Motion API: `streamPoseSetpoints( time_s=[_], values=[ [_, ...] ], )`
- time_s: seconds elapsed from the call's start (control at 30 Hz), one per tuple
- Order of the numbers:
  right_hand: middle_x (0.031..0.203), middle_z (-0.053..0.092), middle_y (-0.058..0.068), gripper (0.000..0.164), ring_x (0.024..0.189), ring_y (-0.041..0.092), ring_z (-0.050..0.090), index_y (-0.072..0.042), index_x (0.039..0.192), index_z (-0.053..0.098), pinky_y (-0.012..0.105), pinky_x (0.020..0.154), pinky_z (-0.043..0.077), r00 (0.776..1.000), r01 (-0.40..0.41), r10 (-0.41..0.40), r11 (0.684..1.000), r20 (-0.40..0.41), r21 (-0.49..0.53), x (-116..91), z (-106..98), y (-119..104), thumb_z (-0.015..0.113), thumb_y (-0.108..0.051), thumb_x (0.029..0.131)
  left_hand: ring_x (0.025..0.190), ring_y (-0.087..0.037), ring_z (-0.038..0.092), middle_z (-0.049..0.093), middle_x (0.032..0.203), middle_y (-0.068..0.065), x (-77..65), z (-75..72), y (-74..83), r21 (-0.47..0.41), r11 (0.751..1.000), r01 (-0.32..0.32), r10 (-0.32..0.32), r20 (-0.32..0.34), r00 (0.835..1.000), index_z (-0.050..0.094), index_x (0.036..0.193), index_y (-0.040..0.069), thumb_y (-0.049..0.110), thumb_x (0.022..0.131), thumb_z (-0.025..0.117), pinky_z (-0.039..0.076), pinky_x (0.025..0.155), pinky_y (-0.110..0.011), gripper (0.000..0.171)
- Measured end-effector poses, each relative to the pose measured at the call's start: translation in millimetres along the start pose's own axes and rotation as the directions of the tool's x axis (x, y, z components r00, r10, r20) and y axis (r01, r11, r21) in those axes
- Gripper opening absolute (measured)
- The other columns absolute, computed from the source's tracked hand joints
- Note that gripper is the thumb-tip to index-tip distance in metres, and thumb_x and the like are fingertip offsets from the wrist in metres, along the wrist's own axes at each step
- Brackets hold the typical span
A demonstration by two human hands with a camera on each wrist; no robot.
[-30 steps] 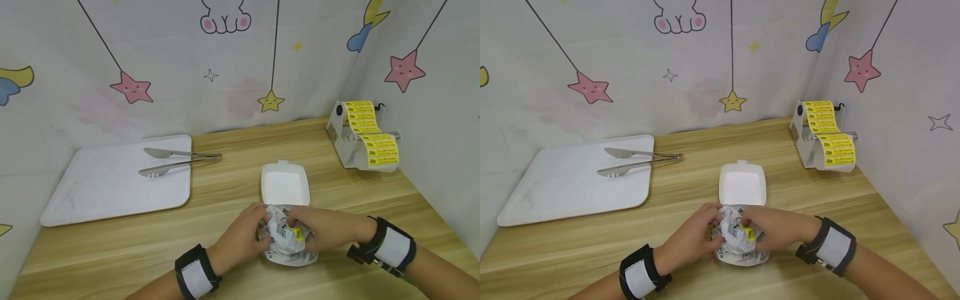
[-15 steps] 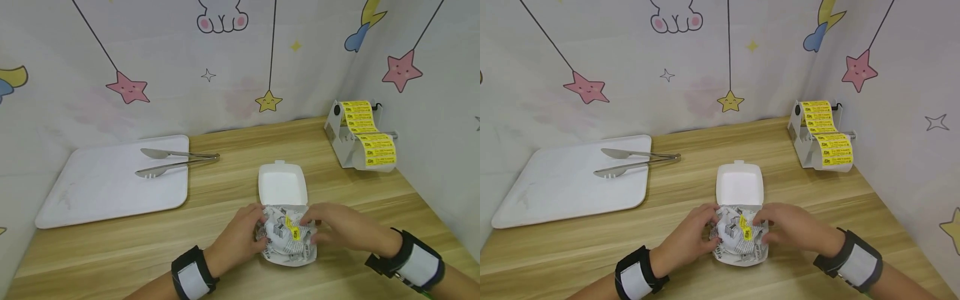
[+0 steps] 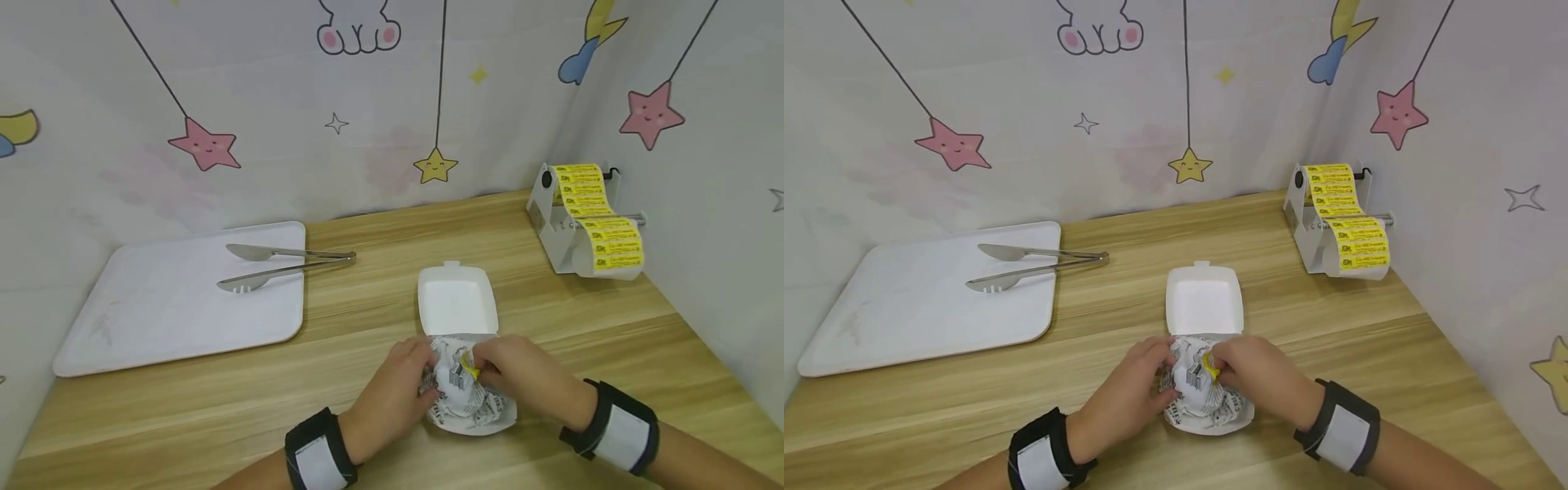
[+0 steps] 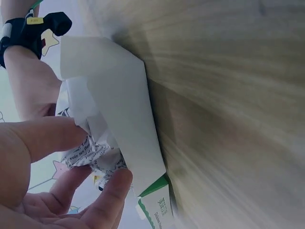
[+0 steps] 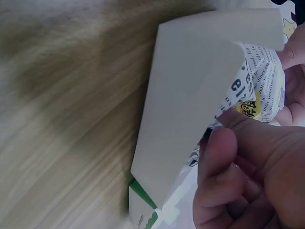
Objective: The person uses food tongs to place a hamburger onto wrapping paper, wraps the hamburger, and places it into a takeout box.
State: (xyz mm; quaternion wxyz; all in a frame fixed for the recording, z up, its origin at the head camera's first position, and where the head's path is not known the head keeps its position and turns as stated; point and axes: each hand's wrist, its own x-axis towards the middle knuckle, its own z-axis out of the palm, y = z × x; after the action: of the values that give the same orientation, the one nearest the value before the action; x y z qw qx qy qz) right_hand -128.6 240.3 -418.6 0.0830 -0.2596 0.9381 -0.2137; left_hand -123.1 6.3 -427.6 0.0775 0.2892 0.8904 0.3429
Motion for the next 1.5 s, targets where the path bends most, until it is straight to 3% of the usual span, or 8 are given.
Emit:
streamPoseSetpoints(
  time_s=[0.2,0.37,0.57,0.87,1.1,1.27,1.4,1.5],
  values=[
    [0.074,0.058,-0.012,0.024,0.069,0.001,0.051,-0.017,0.075,0.065,0.023,0.060,0.047,0.998,0.053,-0.054,0.997,-0.010,-0.049,8,5,0,0.083,-0.001,0.080,0.117,-0.024,0.056,0.060,0.137,-0.012,-0.8,1.6,-3.3,0.143,0.986,-0.088,0.082,0.047,0.995,0.053,0.146,0.008,0.010,0.091,0.076,0.051,0.100,-0.034,0.059],
    [0.082,0.065,-0.009,0.016,0.075,0.003,0.058,-0.014,0.083,0.070,0.026,0.065,0.052,0.999,0.052,-0.052,0.998,-0.007,-0.044,6,4,-1,0.080,-0.002,0.084,0.118,-0.024,0.052,0.053,0.145,-0.017,-3.1,-0.4,-2.5,0.333,0.923,-0.191,0.154,0.136,0.979,0.055,0.145,0.006,0.018,0.102,0.062,0.051,0.097,-0.030,0.046],
    [0.087,0.067,-0.005,0.021,0.075,0.004,0.059,-0.004,0.105,0.070,0.027,0.064,0.054,0.999,0.040,-0.041,0.998,0.013,0.047,0,-3,-2,0.071,0.003,0.085,0.122,-0.028,0.052,0.052,0.146,-0.021,-3.5,-2.2,1.8,0.354,0.907,-0.229,0.180,0.167,0.970,0.051,0.146,-0.002,0.024,0.110,0.043,0.048,0.103,-0.036,0.045],
    [0.080,0.054,-0.010,0.052,0.065,-0.001,0.047,0.005,0.137,0.058,0.022,0.055,0.045,0.998,0.004,-0.012,0.990,0.054,0.141,-2,-5,-1,0.070,0.001,0.086,0.107,-0.024,0.054,0.061,0.132,-0.014,2.6,2.2,5.5,0.439,0.874,-0.207,0.174,0.115,0.978,0.062,0.137,0.003,0.026,0.105,0.057,0.053,0.091,-0.030,0.039],
    [0.119,0.066,0.010,0.058,0.078,0.005,0.053,0.004,0.142,0.056,0.023,0.063,0.048,0.994,0.043,-0.049,0.997,0.098,0.067,2,-1,-1,0.068,-0.002,0.086,0.106,-0.023,0.053,0.057,0.134,-0.013,5.2,0.4,7.5,0.433,0.879,-0.201,0.158,0.133,0.978,0.064,0.134,0.005,0.027,0.104,0.059,0.054,0.085,-0.026,0.038],
    [0.106,0.064,0.003,0.053,0.076,0.005,0.051,0.004,0.135,0.062,0.023,0.063,0.047,0.991,0.065,-0.069,0.997,0.116,0.036,8,1,-2,0.069,-0.004,0.083,0.104,-0.022,0.054,0.056,0.137,-0.009,5.7,1.4,5.9,0.445,0.865,-0.232,0.201,0.117,0.973,0.061,0.135,0.005,0.025,0.103,0.062,0.054,0.083,-0.025,0.038],
    [0.102,0.063,0.001,0.049,0.080,0.007,0.054,0.002,0.129,0.066,0.025,0.066,0.049,0.989,0.067,-0.071,0.997,0.126,0.038,11,0,-2,0.070,-0.003,0.081,0.101,-0.021,0.053,0.059,0.133,-0.006,5.9,2.2,4.2,0.352,0.904,-0.242,0.223,0.095,0.970,0.056,0.136,0.011,0.021,0.103,0.061,0.053,0.081,-0.027,0.035],
    [0.114,0.067,0.007,0.049,0.087,0.010,0.058,0.001,0.132,0.064,0.029,0.073,0.053,0.989,0.061,-0.066,0.997,0.134,0.045,10,-3,0,0.071,-0.004,0.083,0.101,-0.021,0.053,0.060,0.134,-0.005,6.1,2.0,3.9,0.326,0.914,-0.244,0.225,0.094,0.970,0.060,0.130,0.015,0.021,0.103,0.060,0.053,0.079,-0.027,0.027]
  ],
)
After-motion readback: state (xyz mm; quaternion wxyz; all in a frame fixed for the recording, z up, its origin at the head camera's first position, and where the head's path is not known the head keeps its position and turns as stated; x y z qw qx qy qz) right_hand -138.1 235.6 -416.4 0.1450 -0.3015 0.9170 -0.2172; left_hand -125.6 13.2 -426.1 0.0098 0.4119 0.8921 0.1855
